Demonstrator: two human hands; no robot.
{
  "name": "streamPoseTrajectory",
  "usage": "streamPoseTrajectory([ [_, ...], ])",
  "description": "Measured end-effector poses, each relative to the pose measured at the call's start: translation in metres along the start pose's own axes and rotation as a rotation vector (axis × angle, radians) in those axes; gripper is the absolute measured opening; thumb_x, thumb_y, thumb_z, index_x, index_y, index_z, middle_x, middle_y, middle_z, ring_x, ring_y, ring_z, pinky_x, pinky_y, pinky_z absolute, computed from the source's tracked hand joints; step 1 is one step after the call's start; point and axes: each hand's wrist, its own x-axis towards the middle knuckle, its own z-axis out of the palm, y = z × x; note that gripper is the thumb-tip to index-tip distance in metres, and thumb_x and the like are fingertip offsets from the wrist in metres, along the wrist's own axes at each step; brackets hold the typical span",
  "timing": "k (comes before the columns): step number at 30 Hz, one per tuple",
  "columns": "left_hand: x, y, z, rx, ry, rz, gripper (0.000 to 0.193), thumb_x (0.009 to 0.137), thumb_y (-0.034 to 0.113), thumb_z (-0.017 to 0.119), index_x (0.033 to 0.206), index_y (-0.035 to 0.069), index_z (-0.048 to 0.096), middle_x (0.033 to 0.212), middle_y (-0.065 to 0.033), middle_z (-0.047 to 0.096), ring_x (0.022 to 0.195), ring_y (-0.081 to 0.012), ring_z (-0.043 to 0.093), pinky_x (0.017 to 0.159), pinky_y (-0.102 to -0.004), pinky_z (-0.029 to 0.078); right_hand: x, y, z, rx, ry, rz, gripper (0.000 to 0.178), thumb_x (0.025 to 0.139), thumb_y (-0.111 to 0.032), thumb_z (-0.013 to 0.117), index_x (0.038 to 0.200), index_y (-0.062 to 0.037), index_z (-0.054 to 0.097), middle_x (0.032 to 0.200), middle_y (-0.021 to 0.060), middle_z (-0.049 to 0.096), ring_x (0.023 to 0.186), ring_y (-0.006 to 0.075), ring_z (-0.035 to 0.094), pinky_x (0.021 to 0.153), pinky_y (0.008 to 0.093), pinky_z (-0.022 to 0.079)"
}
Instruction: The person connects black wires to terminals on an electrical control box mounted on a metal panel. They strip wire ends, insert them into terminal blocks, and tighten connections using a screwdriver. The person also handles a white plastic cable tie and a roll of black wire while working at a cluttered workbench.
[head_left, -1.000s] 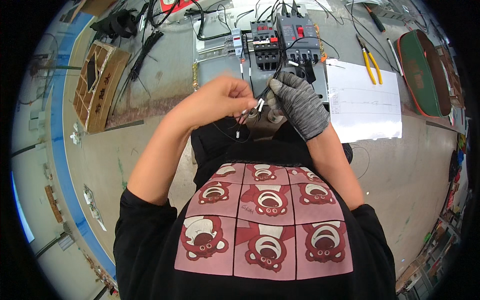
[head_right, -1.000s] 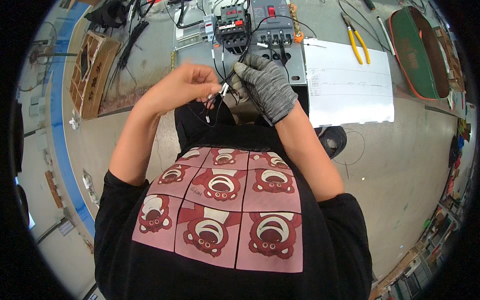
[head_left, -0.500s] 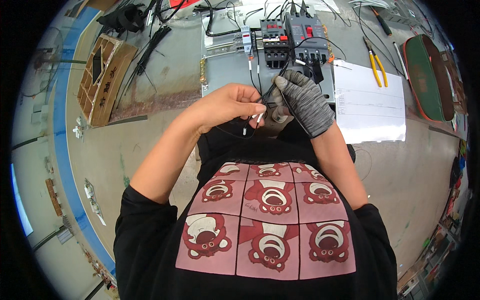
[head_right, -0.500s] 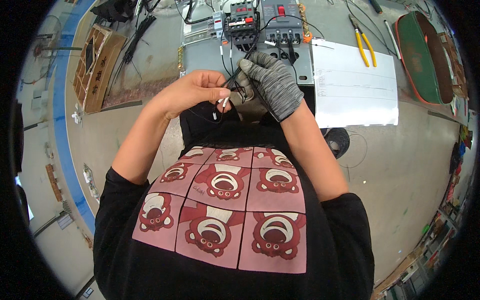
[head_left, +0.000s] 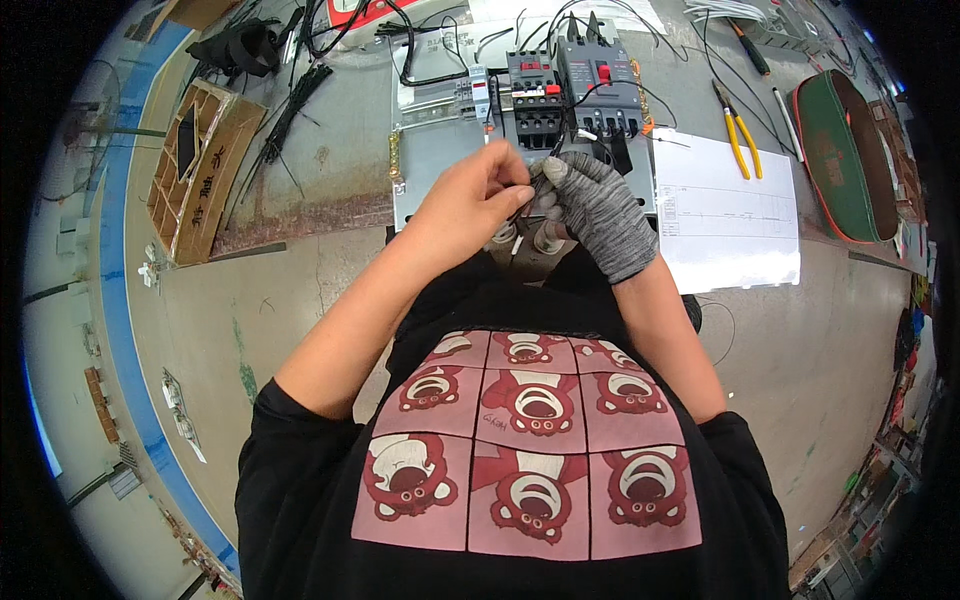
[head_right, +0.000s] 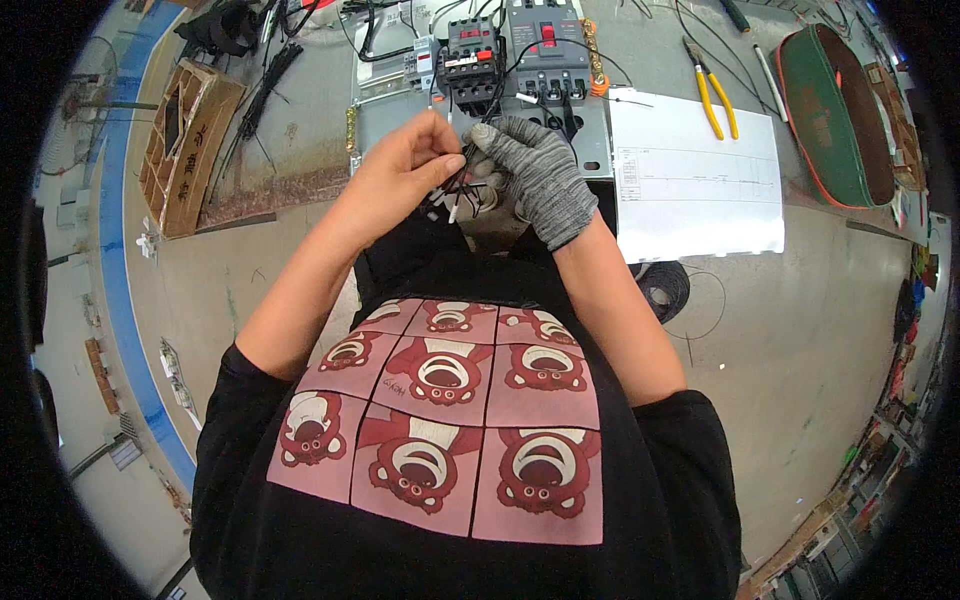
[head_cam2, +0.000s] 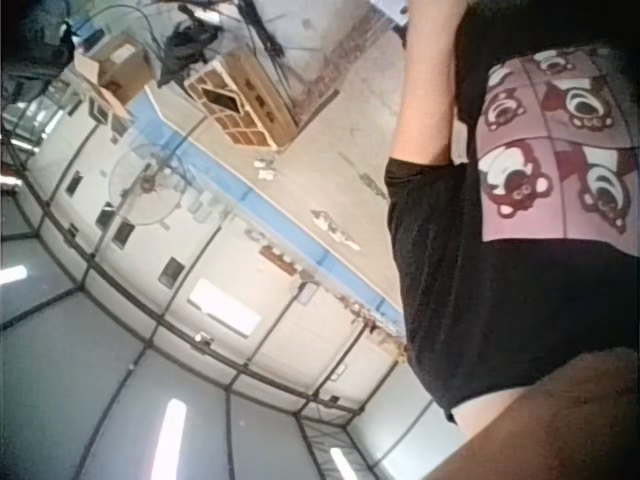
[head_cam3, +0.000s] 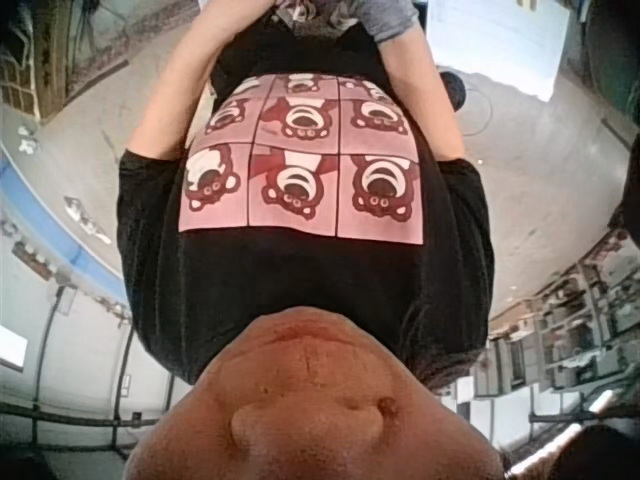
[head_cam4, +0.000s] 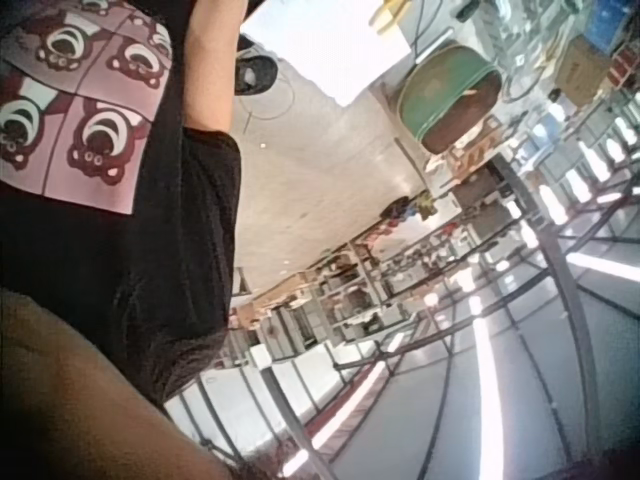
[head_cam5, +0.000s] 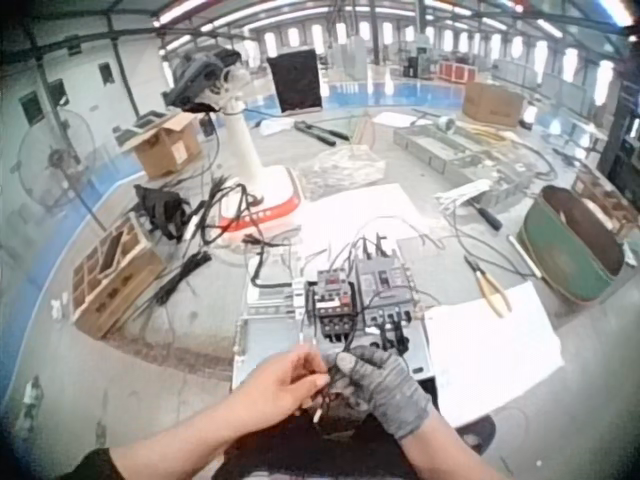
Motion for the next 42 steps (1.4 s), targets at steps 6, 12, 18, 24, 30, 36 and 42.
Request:
streamPoseTrajectory([
  [6,0.0,0.027,-0.005,0.846,0.209,0.282,0.013,0.083,0.011,0.064,0.081,0.001,0.057,0.084,-0.0087,0.059,0.082,-0.0245,0.06,0.07,-0.0346,0.047,-0.002,-0.003,0.002,-0.127,0.021,0.023,0.013,0.087,-0.018,0.067,0.085,-0.0054,0.066,0.071,0.0033,0.065,0.052,0.0087,0.059,0.043,0.0232,0.046],
  [12,-0.023,0.049,0.026,1.18,0.152,0.267,0.016,0.086,0.017,0.061,0.083,0.001,0.059,0.096,-0.0112,0.056,0.093,-0.0323,0.052,0.078,-0.0412,0.044,-0.012,-0.011,0.018,-0.194,0.039,0.002,0.011,0.087,-0.017,0.066,0.087,-0.0065,0.064,0.068,0.001,0.062,0.051,0.0082,0.056,0.045,0.0215,0.044],
  [18,-0.021,0.017,0.012,0.462,0.21,0.148,0.021,0.096,0.02,0.048,0.107,0.002,0.051,0.104,-0.0104,0.054,0.094,-0.0267,0.057,0.083,-0.0336,0.044,-0.01,-0.003,0.006,-0.239,-0.099,-0.132,0.012,0.085,-0.016,0.069,0.09,-0.0051,0.065,0.079,-0.0007,0.063,0.072,0.0078,0.057,0.065,0.0228,0.047],
  [24,-0.005,0.02,0.002,-0.379,-0.001,-0.297,0.017,0.097,0.015,0.049,0.109,0.003,0.049,0.093,-0.009,0.06,0.078,-0.0148,0.061,0.071,-0.0275,0.046,-0.008,-0.001,0.004,-0.202,-0.115,-0.127,0.012,0.084,-0.015,0.071,0.09,-0.0058,0.066,0.08,-0.0013,0.063,0.074,0.0081,0.057,0.07,0.0233,0.047],
  [30,0.003,0.028,0.008,0.023,0.039,-0.113,0.01,0.092,0.007,0.054,0.097,0.001,0.048,0.086,-0.0128,0.063,0.068,-0.016,0.061,0.061,-0.0307,0.048,-0.006,0.008,-0.003,-0.122,-0.078,-0.231,0.012,0.082,-0.012,0.072,0.09,-0.0062,0.067,0.083,0.0008,0.066,0.076,0.0094,0.06,0.071,0.0237,0.049],
  [36,0.001,0.046,0.011,0.864,0.227,0.285,0.01,0.087,0.007,0.06,0.092,0.004,0.052,0.082,-0.0098,0.055,0.063,-0.0289,0.057,0.058,-0.0364,0.047,-0.015,-0.003,0.001,-0.655,0.283,-0.554,0.015,0.081,-0.005,0.068,0.096,-0.0052,0.066,0.087,0.0077,0.067,0.079,0.0233,0.063,0.074,0.0331,0.052],
  [42,0.024,0.081,0.006,1.263,0.142,0.321,0.013,0.084,0.014,0.063,0.094,0.006,0.059,0.086,-0.0109,0.057,0.073,-0.0345,0.061,0.062,-0.0436,0.049,-0.007,-0.038,-0.015,-1.453,0.536,-1.14,0.018,0.073,-0.007,0.069,0.091,-0.0108,0.069,0.087,0.0092,0.064,0.086,0.0307,0.059,0.081,0.0406,0.046],
])
